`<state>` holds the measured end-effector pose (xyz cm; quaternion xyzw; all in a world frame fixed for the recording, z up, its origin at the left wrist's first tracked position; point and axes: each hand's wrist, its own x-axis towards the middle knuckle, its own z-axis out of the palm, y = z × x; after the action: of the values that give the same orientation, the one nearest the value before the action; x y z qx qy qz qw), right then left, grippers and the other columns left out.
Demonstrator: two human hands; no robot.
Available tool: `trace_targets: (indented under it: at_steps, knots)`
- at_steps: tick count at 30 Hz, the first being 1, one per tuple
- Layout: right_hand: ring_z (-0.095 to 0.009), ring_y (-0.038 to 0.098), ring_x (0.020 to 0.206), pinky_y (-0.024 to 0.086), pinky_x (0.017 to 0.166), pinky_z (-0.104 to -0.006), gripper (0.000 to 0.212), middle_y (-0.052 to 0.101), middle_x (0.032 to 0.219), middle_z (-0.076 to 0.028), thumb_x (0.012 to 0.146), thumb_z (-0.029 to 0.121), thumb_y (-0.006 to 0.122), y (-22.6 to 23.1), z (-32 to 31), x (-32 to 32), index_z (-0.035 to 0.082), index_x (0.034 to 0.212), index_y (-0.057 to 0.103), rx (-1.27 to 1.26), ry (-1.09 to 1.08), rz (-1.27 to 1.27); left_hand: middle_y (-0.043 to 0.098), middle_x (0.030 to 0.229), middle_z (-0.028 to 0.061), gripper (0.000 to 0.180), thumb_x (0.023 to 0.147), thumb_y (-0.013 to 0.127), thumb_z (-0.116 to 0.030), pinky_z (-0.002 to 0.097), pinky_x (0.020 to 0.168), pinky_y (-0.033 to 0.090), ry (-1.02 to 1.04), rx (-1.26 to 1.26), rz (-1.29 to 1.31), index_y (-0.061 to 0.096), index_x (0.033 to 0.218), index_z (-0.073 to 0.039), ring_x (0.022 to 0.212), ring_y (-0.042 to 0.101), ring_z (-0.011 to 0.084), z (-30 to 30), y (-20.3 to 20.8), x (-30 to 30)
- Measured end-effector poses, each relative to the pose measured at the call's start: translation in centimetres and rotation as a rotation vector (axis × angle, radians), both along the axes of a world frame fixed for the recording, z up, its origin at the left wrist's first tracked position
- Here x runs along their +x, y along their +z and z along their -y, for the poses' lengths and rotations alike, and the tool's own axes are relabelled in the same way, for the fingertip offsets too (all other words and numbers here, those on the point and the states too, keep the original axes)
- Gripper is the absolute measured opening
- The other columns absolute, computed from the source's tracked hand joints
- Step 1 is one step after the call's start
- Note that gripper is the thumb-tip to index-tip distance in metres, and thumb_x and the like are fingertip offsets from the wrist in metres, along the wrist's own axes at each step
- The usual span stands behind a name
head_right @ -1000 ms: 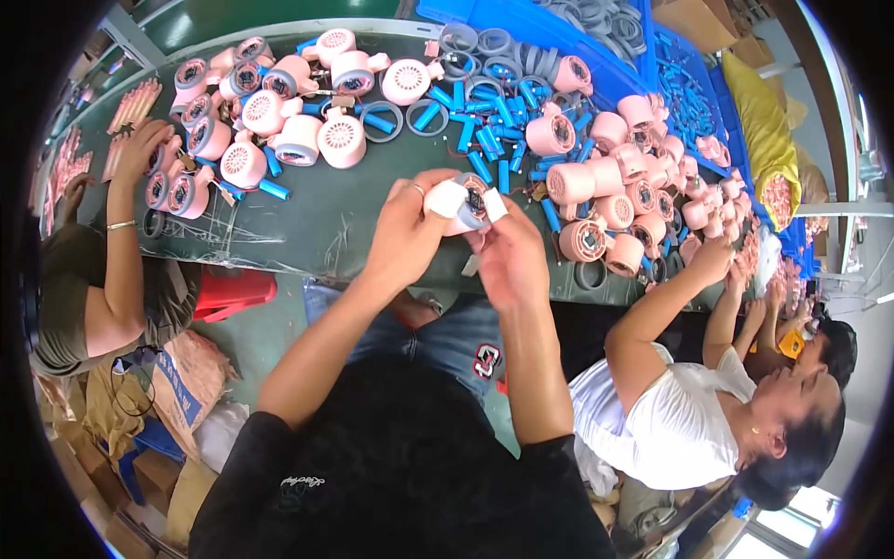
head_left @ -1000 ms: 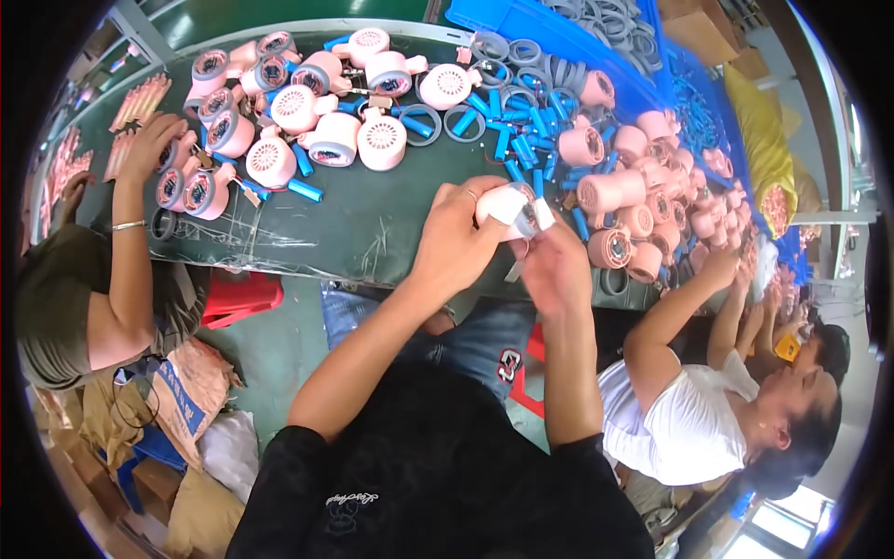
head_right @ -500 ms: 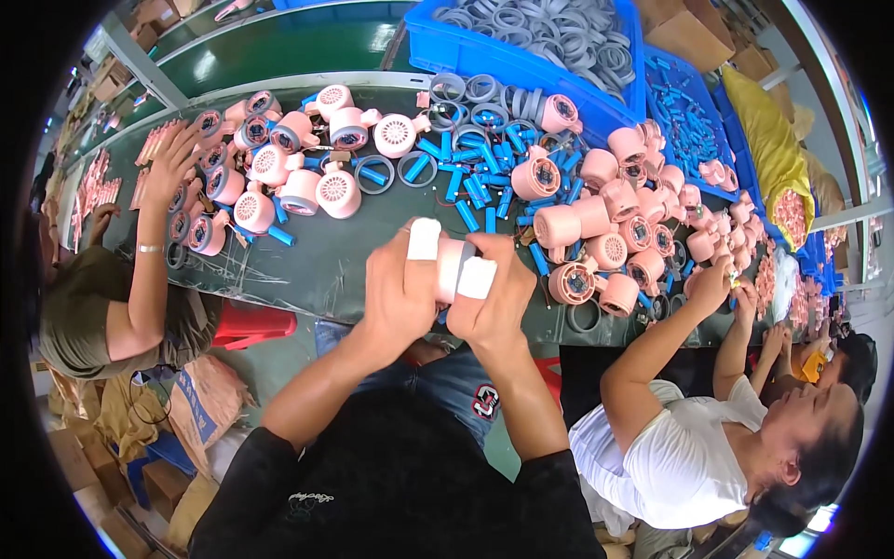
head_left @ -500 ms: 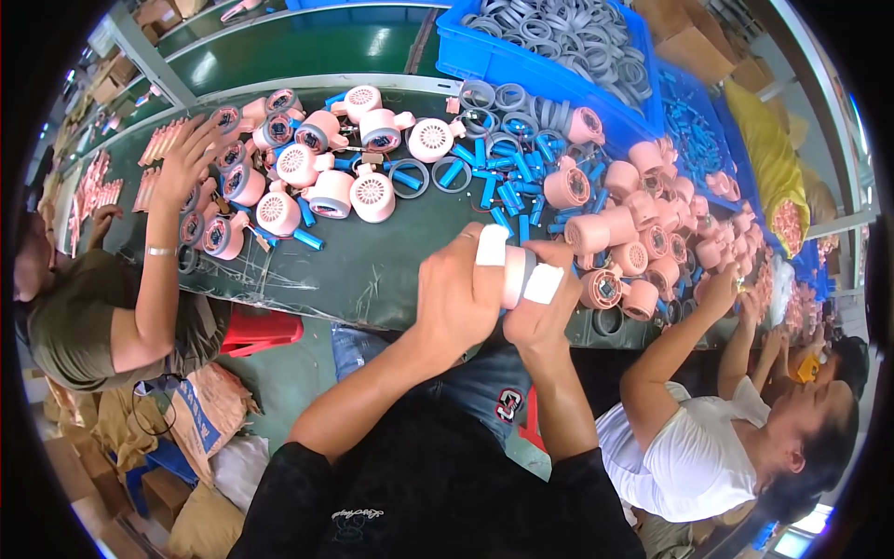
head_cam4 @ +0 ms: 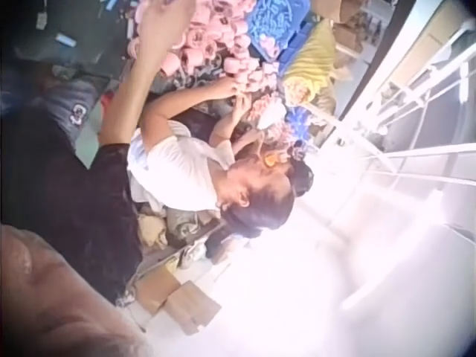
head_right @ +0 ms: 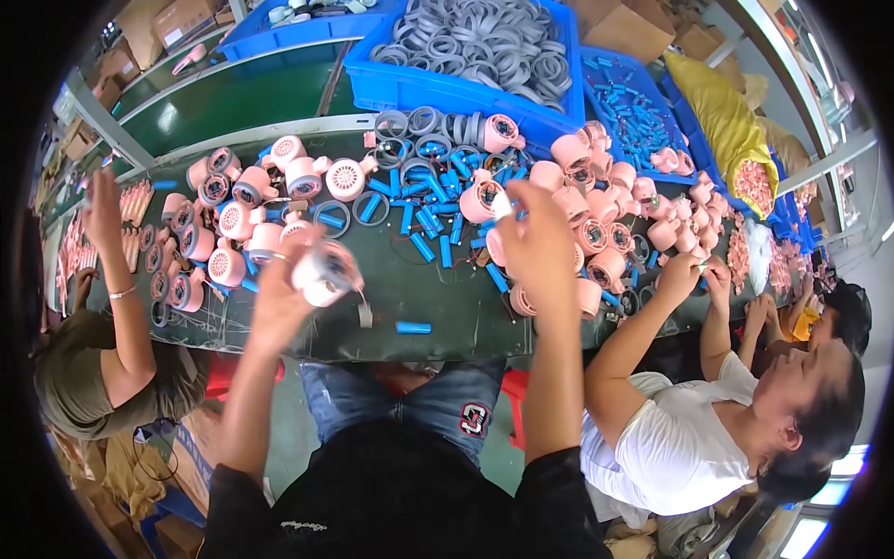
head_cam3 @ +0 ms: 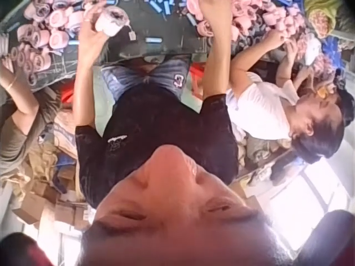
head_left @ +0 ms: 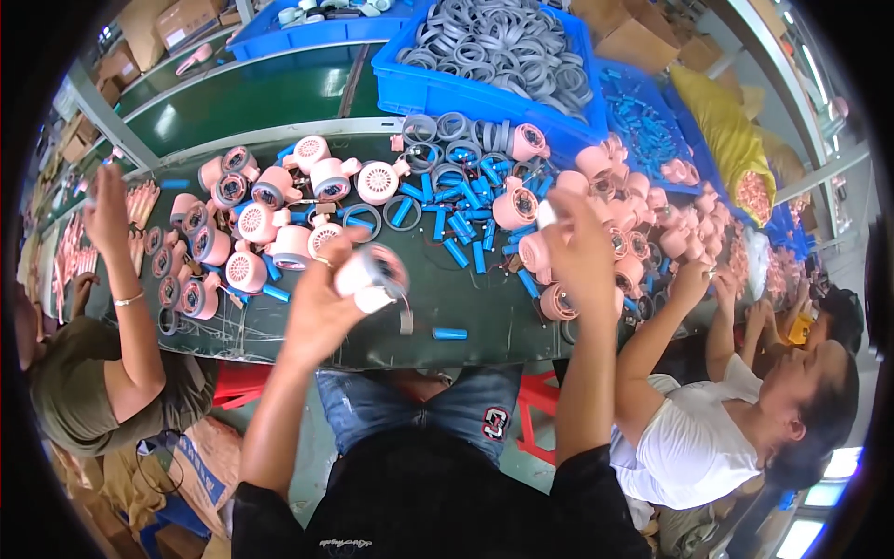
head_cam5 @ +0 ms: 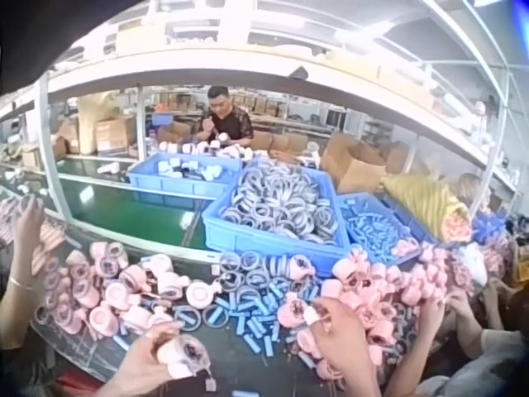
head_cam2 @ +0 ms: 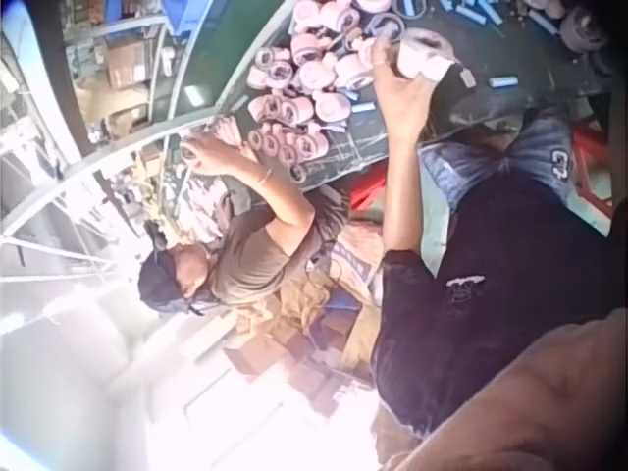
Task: The person assembles portable fan parts by fitting rubber rings around the pink fan housings by hand and grouping the assembled pieces on the workbench.
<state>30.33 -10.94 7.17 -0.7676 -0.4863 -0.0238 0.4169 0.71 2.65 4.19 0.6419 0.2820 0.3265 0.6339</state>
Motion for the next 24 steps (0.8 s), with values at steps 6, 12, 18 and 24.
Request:
trace_targets:
  at_steps: [6,12,18,24]
  knots:
    - [-0.039,0.063,0.107,0.051,0.09,-0.0482,0.044,0.066,0.113,-0.022,0.08,0.025,0.072,2.2,-5.5,4.2,0.0,0.117,0.065,-0.527,-0.019,0.038,0.065,0.123,0.0074,0.062,0.081,0.08,0.0,0.0292,0.097,0.053,0.154,0.216,-0.066,0.053,0.137,-0.002,0.113,0.064,0.0157,-8.2,3.4,-4.8]
    - [-0.042,0.06,0.11,0.05,0.095,-0.0463,0.057,0.062,0.119,-0.021,0.073,0.009,0.068,-3.5,-4.6,5.4,0.005,0.13,0.061,-0.451,0.142,0.298,0.071,0.117,0.0173,0.062,0.075,0.08,-0.018,0.035,0.092,0.053,0.444,0.714,-0.48,0.061,0.132,-0.003,0.104,0.07,0.025,-16.3,2.9,-8.1]
    - [-0.038,0.064,0.102,0.053,0.086,-0.0468,0.053,0.062,0.114,-0.02,0.076,0.017,0.072,1.6,-4.2,1.8,0.006,0.126,0.062,-0.35,0.061,0.202,0.072,0.111,0.022,0.067,0.071,0.081,-0.026,0.039,0.093,0.054,0.549,0.454,-0.764,0.06,0.131,-0.004,0.106,0.071,0.0337,-20.6,4.0,-9.9]
    - [-0.032,0.059,0.102,0.051,0.086,-0.0395,0.048,0.054,0.115,-0.016,0.074,0.008,0.07,7.1,1.0,-3.6,0.003,0.12,0.058,-0.191,0.094,0.112,0.067,0.122,0.0201,0.065,0.073,0.077,-0.022,0.0385,0.1,0.052,0.314,0.723,-0.561,0.061,0.133,-0.004,0.112,0.067,0.035,-26.1,3.6,-8.0]
